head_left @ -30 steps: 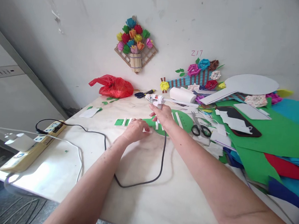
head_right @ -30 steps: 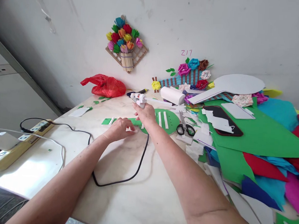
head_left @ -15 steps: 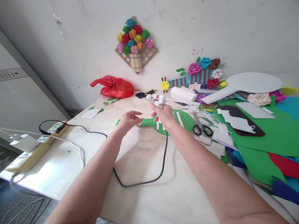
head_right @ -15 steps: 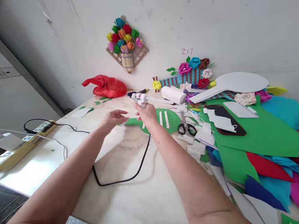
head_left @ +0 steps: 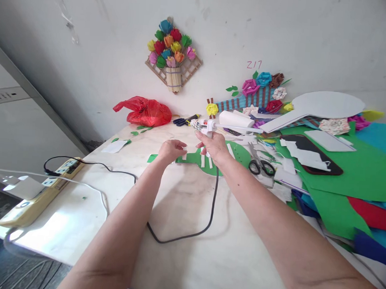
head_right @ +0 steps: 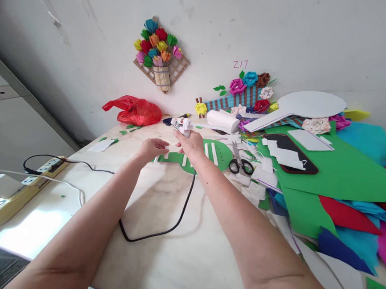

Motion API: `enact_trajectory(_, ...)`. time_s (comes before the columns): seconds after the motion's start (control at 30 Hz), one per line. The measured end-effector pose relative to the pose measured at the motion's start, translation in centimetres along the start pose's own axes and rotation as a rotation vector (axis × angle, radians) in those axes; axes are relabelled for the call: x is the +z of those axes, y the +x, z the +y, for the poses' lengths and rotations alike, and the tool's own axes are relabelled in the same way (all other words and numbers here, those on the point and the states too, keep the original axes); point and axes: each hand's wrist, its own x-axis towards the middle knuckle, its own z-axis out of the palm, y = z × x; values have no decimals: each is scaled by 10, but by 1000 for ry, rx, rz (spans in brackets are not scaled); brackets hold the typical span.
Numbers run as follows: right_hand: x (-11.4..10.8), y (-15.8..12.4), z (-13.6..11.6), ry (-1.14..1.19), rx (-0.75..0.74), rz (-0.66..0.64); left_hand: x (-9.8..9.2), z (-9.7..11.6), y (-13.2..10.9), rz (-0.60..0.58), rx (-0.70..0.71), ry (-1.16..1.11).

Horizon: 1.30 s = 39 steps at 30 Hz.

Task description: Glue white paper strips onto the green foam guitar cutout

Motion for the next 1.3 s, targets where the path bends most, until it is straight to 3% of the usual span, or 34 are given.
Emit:
enact_trajectory(0.33,1,2,6,-11,21,1,4,-2,0,-67,-36,287)
enact_trajectory(0.67,0,0,4,-23,63,-2,8,-10,4,-47,62,568)
enact_trajectory(0.83,-2,2,3,-15,57,-1,-4,-9,2,-50,111,565)
enact_trajectory(0.93,-2,2,3,-10,59,2,-10,-9,0,-109,131,549)
enact_trajectory(1.1,-1,1,2,-17,55,1,-10,-13,-1,-235,241,533)
enact_trajectory(1.3,-2,0,2,-12,68,6,-9,-17,2,-278,292,501)
